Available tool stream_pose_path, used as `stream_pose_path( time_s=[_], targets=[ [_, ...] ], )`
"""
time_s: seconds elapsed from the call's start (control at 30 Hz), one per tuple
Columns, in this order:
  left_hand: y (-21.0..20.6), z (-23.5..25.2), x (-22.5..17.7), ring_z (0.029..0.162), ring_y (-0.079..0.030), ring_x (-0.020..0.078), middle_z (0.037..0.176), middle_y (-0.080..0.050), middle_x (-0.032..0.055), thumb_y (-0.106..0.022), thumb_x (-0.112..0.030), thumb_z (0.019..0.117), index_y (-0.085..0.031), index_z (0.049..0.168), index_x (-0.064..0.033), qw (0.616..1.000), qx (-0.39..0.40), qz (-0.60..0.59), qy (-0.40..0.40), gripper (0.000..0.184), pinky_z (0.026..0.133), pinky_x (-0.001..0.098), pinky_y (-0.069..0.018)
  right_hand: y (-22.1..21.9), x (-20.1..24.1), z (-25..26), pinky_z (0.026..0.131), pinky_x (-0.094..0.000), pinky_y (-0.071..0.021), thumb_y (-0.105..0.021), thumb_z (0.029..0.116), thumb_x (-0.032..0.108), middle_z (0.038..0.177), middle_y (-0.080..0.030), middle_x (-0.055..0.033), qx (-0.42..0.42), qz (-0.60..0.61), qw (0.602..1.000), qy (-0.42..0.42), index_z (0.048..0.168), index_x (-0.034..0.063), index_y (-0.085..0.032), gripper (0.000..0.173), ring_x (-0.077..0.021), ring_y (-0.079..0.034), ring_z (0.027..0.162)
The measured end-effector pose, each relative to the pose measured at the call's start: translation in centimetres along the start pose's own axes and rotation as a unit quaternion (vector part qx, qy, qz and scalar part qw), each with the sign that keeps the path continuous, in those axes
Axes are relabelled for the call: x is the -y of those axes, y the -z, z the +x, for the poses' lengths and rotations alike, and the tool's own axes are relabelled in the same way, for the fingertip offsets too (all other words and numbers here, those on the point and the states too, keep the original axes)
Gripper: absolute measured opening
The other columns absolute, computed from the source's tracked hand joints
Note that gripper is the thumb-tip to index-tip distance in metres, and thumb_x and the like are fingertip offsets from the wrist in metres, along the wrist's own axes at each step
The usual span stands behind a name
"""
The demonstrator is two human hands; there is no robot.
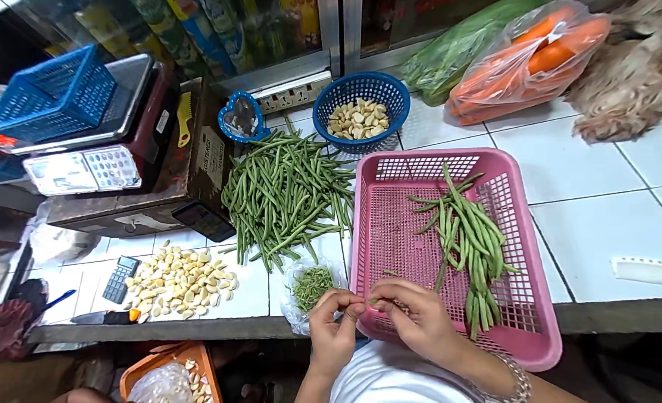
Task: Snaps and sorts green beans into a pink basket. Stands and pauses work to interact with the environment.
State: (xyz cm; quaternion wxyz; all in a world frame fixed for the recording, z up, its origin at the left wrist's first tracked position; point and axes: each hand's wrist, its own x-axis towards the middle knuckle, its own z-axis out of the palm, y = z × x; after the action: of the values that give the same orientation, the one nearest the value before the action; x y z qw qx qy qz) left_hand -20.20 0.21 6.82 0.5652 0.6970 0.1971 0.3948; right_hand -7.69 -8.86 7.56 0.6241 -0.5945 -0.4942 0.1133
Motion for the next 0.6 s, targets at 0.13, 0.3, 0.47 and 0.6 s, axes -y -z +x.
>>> stream_pose_path(
  time_s=[0.13, 0.3, 0.47, 0.6],
  targets=[
    [2.2, -0.3, 2.5, 0.086, -0.067, 0.0104, 0.086, -0.071, 0.0088, -0.064, -0.009, 0.0909, -0.073, 0.087, 0.001, 0.963, -0.006, 0.266, -0.035, 0.013, 0.083, 0.022, -0.0535, 2.5, 0.0, 1.6, 0.075, -0.0133, -0.0578, -0.06, 0.1022, 0.019, 0.102, -0.07, 0.0158, -0.1, 0.107, 0.987, -0.06, 0.103, 0.0192, -0.07, 0.01, 0.0062, -0.066, 0.086],
    [3.9, 0.3, 2.0, 0.114, -0.064, 0.0478, 0.117, -0.069, 0.0292, -0.067, -0.002, 0.0924, -0.073, 0.112, 0.0094, 0.888, 0.104, 0.399, 0.203, 0.024, 0.101, 0.0592, -0.047, 4.8, -1.2, 2.5, 0.07, -0.0159, -0.0592, -0.059, 0.0997, 0.007, 0.099, -0.073, 0.015, -0.182, 0.165, 0.965, -0.09, 0.104, 0.0207, -0.07, 0.018, 0.0015, -0.068, 0.077],
    [-0.4, 0.6, -0.1, 0.097, -0.073, 0.0278, 0.107, -0.073, 0.0231, -0.062, -0.022, 0.097, -0.065, 0.121, 0.0118, 0.953, 0.109, 0.276, -0.06, 0.042, 0.089, 0.0388, -0.0563, 2.1, -0.2, 0.8, 0.068, -0.0182, -0.0598, -0.062, 0.0976, 0.006, 0.094, -0.074, 0.0102, -0.147, 0.315, 0.918, -0.19, 0.1, 0.0173, -0.07, 0.014, -0.0002, -0.069, 0.073],
    [-2.2, 2.9, -0.8, 0.065, -0.067, 0.0182, 0.075, -0.071, 0.0095, -0.059, -0.013, 0.0965, -0.073, 0.101, 0.0031, 0.895, 0.074, 0.362, -0.248, 0.022, 0.065, 0.0288, -0.0544, 2.1, -1.5, 1.2, 0.075, -0.0169, -0.0589, -0.064, 0.0986, 0.014, 0.097, -0.074, 0.013, -0.102, 0.317, 0.93, -0.159, 0.104, 0.0182, -0.071, 0.009, 0.0026, -0.068, 0.08]
  ],
)
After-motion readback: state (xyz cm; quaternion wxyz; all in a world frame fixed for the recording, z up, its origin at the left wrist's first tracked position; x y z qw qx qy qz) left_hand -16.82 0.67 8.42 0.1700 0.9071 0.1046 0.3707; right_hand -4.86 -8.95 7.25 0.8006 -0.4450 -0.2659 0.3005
